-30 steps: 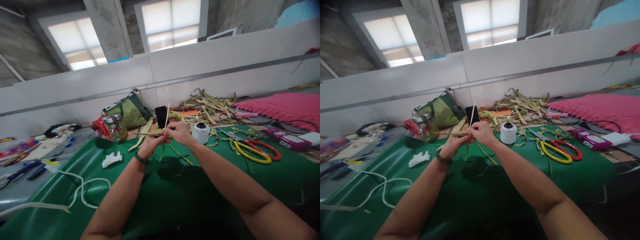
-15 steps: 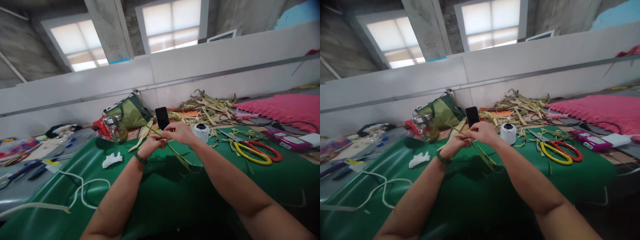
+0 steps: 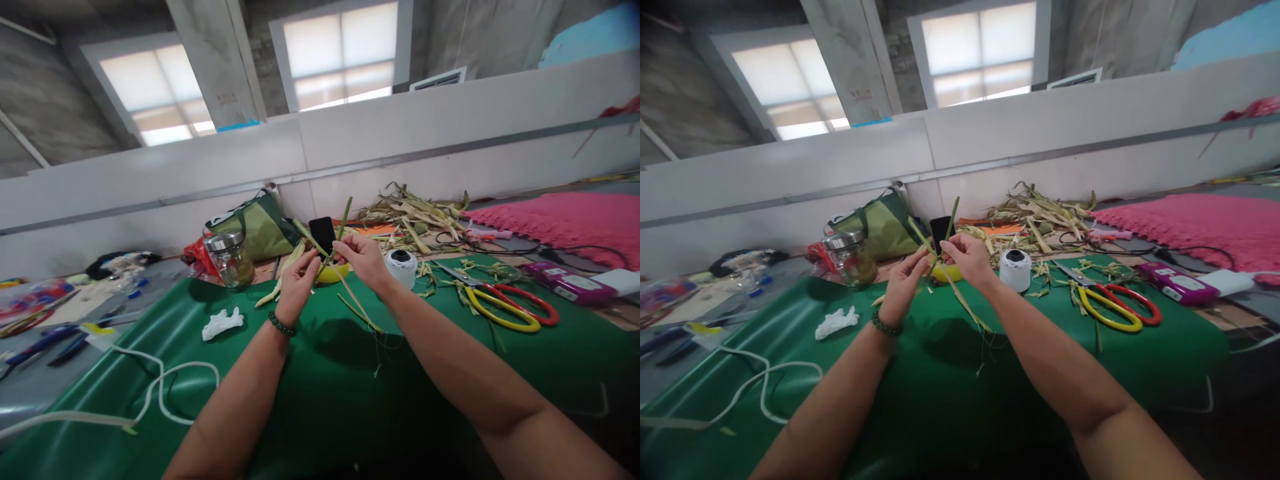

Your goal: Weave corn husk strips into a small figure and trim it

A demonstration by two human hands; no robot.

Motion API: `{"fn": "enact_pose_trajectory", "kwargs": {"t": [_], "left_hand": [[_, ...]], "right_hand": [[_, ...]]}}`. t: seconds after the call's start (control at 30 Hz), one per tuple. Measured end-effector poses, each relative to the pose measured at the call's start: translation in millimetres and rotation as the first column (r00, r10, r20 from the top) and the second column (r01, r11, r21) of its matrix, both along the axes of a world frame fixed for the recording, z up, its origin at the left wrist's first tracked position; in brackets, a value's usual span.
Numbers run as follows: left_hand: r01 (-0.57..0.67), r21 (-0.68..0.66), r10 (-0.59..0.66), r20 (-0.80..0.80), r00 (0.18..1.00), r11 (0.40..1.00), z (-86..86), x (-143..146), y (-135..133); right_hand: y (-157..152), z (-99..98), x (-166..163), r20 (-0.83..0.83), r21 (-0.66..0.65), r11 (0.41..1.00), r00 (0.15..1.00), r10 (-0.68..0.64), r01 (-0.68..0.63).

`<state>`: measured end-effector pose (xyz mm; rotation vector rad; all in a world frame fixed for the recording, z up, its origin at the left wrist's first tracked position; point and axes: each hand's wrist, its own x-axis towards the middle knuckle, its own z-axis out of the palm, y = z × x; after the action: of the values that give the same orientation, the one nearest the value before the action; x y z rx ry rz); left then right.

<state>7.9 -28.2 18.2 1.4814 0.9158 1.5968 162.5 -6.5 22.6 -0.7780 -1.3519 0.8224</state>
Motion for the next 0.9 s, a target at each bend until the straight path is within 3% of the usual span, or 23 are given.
{"fn": "enact_pose_trajectory", "kwargs": {"t": [0.1, 0.23, 0.5, 0.67, 0.9], "left_hand": [[0.141, -0.097, -0.121, 0.185, 0.975, 0.985, -0.2, -0.1, 4.4], [0.352, -0.193, -0.321, 0.175, 0.931, 0.916, 1.5, -3.1, 3.9], [0.165, -0.096, -0.164, 0.025, 0.986, 0.982, 1.8, 3.7, -2.6], [0.230, -0.198, -0.199, 0.166, 0.966, 0.953, -0.3, 3.0, -1.1], [0.291, -0.279, -0.244, 0.190, 0.951, 0.915, 0.7, 1.4, -1.5]], "right_hand": [[-3.7, -1.3, -3.4, 0.024, 0.019, 0.999, 0.999, 0.038, -0.039], [-7.8, -1.3, -4.9, 0.072, 0.048, 0.996, 0.995, 0.070, -0.074], [-7.0, -3.3, -8.1, 0.100, 0.052, 0.998, 0.995, 0.019, -0.024], [-9.6, -2.8, -6.8, 0.193, 0.115, 0.992, 0.979, -0.066, 0.045], [-9.4, -6.5, -12.4, 0.136, 0.076, 0.996, 0.990, 0.033, -0.044]]}}
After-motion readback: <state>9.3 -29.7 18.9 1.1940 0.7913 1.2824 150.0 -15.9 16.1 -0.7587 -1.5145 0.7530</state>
